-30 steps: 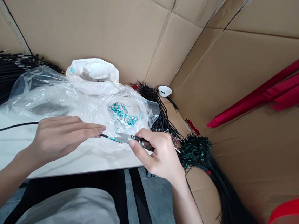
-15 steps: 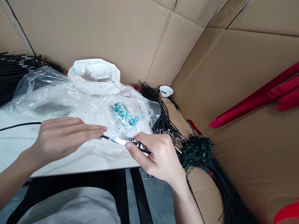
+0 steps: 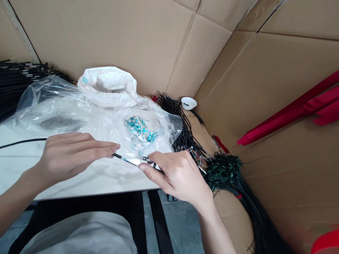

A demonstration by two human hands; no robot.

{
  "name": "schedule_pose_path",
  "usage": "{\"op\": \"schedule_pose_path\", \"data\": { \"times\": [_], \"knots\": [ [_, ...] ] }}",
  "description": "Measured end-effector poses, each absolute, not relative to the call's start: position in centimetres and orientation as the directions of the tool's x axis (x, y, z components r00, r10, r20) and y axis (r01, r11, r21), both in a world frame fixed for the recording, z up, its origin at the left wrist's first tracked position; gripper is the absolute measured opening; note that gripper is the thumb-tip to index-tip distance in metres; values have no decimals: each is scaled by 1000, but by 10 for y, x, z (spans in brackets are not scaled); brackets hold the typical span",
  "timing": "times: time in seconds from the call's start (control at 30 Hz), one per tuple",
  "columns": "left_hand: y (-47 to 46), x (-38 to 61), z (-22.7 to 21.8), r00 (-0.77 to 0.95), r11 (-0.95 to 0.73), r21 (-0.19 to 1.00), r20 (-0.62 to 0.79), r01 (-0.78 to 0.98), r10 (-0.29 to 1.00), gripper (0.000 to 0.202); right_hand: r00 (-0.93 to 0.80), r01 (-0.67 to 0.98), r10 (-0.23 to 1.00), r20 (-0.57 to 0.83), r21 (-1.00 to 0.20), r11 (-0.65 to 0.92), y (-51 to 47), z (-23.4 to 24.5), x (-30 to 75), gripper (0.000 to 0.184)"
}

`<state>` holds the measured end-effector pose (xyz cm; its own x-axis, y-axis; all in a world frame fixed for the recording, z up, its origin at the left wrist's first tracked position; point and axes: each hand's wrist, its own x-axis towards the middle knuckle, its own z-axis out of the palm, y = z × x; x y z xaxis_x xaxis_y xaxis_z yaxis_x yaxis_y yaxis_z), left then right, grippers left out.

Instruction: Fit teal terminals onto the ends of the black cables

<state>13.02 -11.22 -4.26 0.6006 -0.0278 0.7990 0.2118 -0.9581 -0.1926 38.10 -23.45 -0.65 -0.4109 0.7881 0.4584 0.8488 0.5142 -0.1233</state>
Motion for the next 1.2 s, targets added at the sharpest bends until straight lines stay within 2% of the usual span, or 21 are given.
{"op": "schedule_pose_path", "data": {
  "times": [0.2,0.4,0.53,0.67,0.93,1.2],
  "knots": [
    [-111,129,-42,619,-953,-218,784,211,-42,16,-523,833,763,381,35,553,-229,7,383,46],
    [-112,128,-41,633,-950,-234,772,207,-52,17,-557,818,771,310,43,574,-225,18,383,46],
    [-114,127,-39,655,-949,-241,754,204,-50,21,-600,789,775,199,-10,614,-216,25,384,47],
    [-113,127,-39,652,-948,-244,756,204,-54,22,-614,771,782,106,-132,623,-209,28,385,46],
    [-109,130,-48,599,-948,-234,799,217,-60,19,-535,753,815,223,-310,580,-209,16,390,39],
    [-106,129,-52,594,-935,-255,802,246,-62,19,-476,774,842,252,-334,538,-209,5,396,40]
  ]
}}
